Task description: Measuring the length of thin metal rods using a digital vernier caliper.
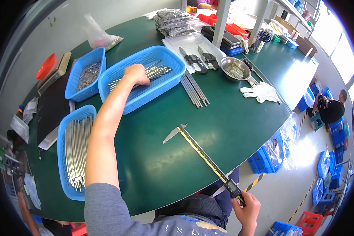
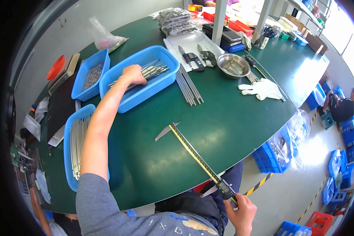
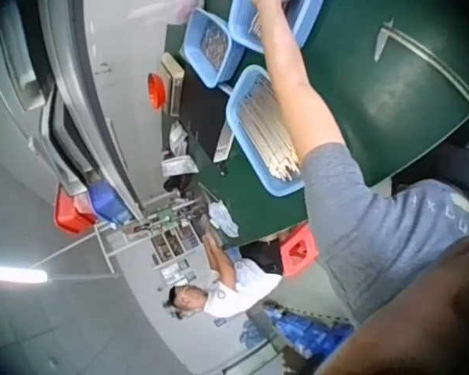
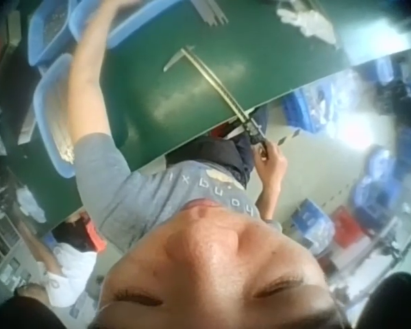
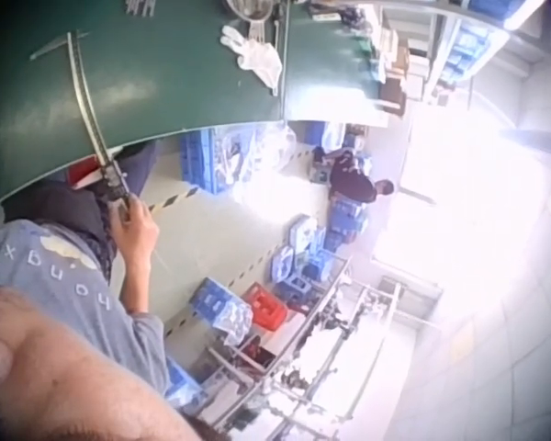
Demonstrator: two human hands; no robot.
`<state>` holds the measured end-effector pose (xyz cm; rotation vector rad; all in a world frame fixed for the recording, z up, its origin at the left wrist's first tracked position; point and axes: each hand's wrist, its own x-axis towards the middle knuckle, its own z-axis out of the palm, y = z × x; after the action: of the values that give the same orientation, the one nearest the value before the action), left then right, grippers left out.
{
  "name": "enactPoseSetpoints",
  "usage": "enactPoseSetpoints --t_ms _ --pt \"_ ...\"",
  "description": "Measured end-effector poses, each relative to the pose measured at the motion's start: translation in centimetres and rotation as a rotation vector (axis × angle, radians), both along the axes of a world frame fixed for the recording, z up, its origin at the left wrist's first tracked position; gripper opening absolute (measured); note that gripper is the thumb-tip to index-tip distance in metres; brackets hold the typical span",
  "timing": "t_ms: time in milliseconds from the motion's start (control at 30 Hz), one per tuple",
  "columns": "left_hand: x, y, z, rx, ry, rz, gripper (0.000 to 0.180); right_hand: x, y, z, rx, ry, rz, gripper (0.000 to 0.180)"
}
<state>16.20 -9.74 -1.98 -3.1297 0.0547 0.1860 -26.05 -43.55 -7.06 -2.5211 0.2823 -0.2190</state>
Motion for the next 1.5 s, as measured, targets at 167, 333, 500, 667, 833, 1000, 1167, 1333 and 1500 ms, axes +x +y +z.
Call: enactPoseSetpoints --t_ms 167,333,500,667,833,1000,1167,1333,1500 --pt "-0.3 -0.9 -0.4 -0.004 -0.028 0.006 0.04 -0.1 0.0 0.0 -0.004 -0.003 -0.011 0.03" --pt "0.1 -0.4 -1.1 0.01 -0.085 -0.057 0.035 -0.1 0.0 0.0 -0.015 -0.023 -0.028 0.031" --pt "-0.6 0.0 -0.1 -0.07 -0.13 -0.047 0.032 0.0 0.1 0.0 -0.015 0.018 -0.037 0.031" --pt "-0.9 1.5 1.8 -0.448 -0.34 -0.03 0.029 0.0 0.0 0.1 -0.027 0.015 -0.006 0.03" --pt "-0.1 3.7 1.4 -1.151 -0.77 -0.054 0.024 0.1 -0.1 0.0 0.012 0.001 0.006 0.03" --pt "-1.5 4.2 0.5 -1.504 -0.811 -0.144 0.015 0.2 -0.4 -0.2 0.001 -0.001 -0.004 0.03" --pt "-2.6 4.2 -0.3 -1.612 -0.673 -0.142 0.015 0.2 -0.4 -0.2 -0.015 -0.016 0.004 0.03" --pt "-3.2 3.8 -0.5 -1.589 -0.644 -0.143 0.011 0.1 -0.3 -0.3 -0.006 -0.021 -0.008 0.029" --pt "-1.9 3.7 -1.5 -1.532 -0.686 -0.101 0.011 0.2 -0.3 -0.3 -0.011 -0.036 -0.002 0.028"
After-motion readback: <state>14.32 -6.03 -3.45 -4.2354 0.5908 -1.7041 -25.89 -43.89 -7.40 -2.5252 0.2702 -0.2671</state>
